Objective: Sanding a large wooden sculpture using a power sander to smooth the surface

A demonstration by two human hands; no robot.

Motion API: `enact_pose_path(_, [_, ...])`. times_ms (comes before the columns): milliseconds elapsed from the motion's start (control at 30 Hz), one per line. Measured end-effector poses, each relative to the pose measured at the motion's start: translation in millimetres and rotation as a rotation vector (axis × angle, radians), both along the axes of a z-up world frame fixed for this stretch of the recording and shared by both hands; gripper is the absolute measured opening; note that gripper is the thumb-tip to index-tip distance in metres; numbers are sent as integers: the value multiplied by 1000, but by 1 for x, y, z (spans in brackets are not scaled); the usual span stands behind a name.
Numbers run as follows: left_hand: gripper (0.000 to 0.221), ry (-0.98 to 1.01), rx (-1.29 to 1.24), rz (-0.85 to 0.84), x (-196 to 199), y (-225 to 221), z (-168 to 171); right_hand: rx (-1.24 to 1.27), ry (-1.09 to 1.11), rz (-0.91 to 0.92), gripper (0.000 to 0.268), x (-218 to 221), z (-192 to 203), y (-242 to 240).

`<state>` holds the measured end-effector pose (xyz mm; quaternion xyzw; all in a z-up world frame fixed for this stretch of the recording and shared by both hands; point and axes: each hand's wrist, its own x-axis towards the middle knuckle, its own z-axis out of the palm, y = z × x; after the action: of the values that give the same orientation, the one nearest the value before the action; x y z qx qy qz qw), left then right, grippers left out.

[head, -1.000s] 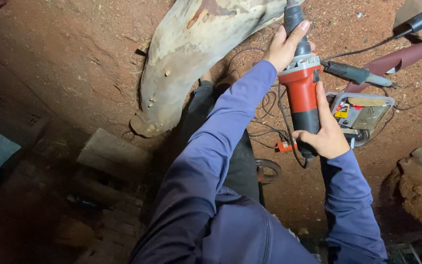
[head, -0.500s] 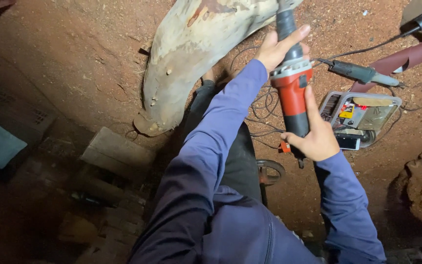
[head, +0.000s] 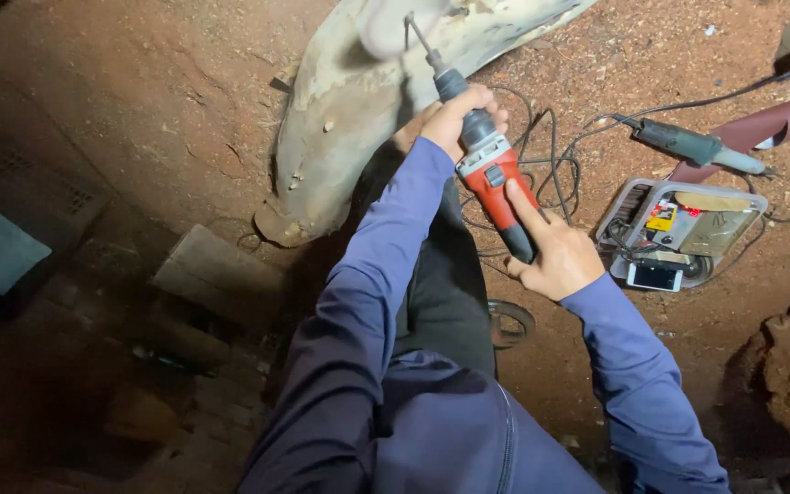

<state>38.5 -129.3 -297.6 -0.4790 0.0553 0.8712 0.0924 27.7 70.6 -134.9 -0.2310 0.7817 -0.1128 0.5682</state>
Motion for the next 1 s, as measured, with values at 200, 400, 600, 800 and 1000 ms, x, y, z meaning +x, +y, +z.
enact_pose_path(200, [20, -100, -169, -260, -9, 15, 6, 67, 38, -145, 113, 26, 13, 3])
enact_pose_path(400, [32, -158, -210, -192, 7, 13, 0, 157, 58, -180, 110, 43, 21, -14])
enact_pose_path(600, [28, -85, -201, -304, 3, 4, 10, 194, 137, -176, 111, 69, 18, -23])
enact_pose_path(800, [46, -69, -184, -444, -4, 25, 4, 223, 99, -378, 111, 86, 8, -9])
enact_pose_path(1000, [50, -83, -186, -464, 3, 35, 0, 201, 87, -384, 116, 93, -16, 17])
